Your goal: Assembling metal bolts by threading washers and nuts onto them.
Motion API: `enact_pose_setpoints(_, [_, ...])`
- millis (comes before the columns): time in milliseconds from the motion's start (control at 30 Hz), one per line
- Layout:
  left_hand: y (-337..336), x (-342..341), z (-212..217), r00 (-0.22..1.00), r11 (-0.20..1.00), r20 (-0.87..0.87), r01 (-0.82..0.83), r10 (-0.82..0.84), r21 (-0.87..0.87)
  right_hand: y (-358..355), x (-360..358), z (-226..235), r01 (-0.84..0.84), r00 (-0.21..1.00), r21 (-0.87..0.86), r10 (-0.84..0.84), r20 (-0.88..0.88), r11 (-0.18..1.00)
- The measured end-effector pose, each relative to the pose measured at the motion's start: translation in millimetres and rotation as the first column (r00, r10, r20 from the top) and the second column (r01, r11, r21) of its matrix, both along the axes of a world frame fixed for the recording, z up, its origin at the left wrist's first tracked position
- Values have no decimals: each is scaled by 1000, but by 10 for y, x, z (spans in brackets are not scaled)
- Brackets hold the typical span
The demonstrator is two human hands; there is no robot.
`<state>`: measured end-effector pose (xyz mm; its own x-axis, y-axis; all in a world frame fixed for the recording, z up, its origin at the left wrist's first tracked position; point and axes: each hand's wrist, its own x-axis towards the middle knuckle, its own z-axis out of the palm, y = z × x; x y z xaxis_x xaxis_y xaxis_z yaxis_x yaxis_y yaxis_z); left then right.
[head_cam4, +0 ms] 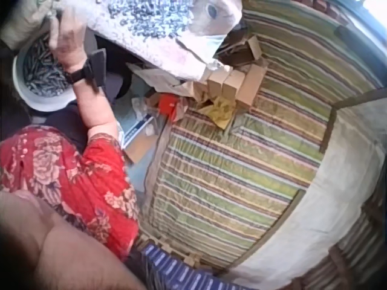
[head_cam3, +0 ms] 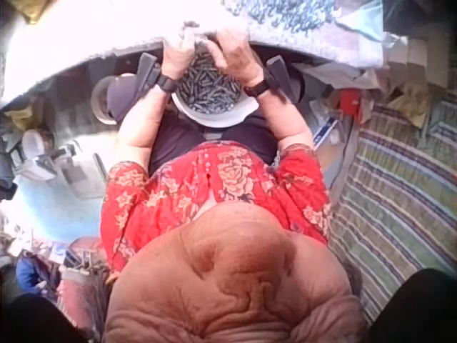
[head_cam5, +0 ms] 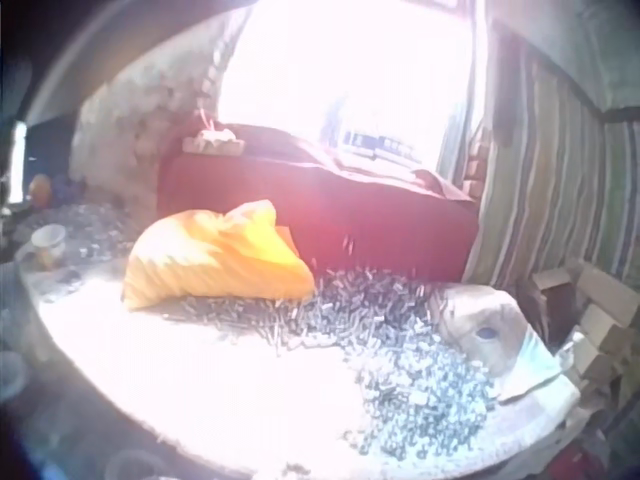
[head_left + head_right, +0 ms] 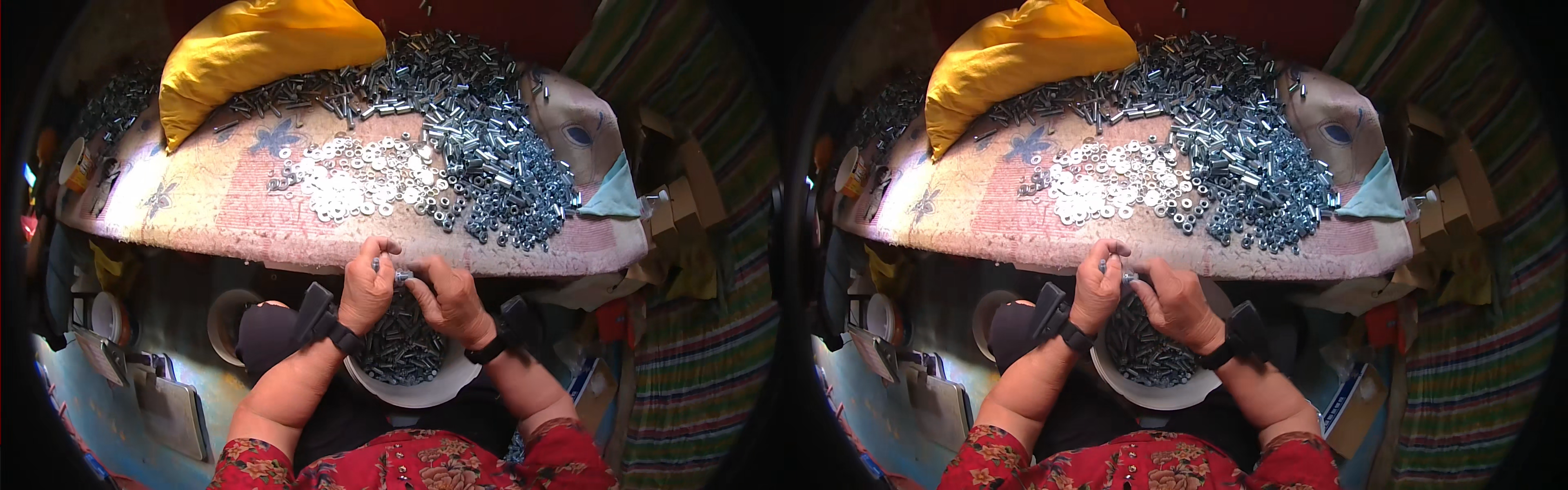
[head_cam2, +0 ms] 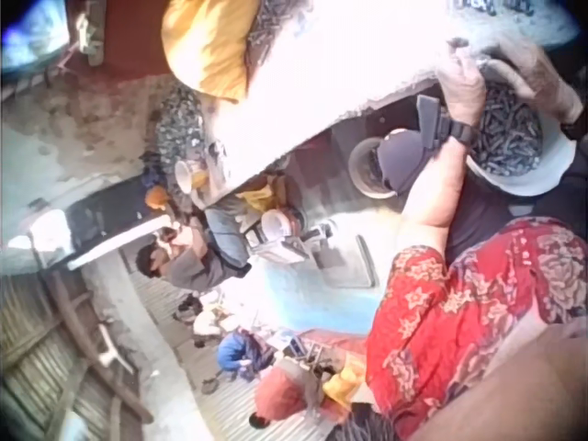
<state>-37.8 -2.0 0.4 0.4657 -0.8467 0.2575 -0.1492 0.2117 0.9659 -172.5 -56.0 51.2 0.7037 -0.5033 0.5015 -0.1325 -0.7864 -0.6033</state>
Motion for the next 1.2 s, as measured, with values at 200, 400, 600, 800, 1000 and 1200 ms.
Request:
enact_pose_setpoints(200, [28,5,82,999,999,-39,-23,24,32,185,-12,-276,186,962,445,-255,99,876])
enact_pose_setpoints(400, [187,234,147,880,937,-411,320,-238,140,94,-139,-174,171,967,361,-227,119,917])
enact_pose_setpoints(600, [190,212,147,864,925,-422,357,-275,128,79,-123,-152,145,977,240,-177,119,960])
enact_pose_setpoints(800, [203,183,103,913,936,-335,303,-231,181,80,-97,-161,158,968,50,-165,191,986])
enact_pose_setpoints(1000, [188,110,93,957,971,-258,178,-133,160,63,-125,-157,134,982,-105,-118,148,985])
enact_pose_setpoints(1200, [139,62,-19,992,993,-109,68,-58,95,65,-125,-303,207,970,-87,-194,145,974])
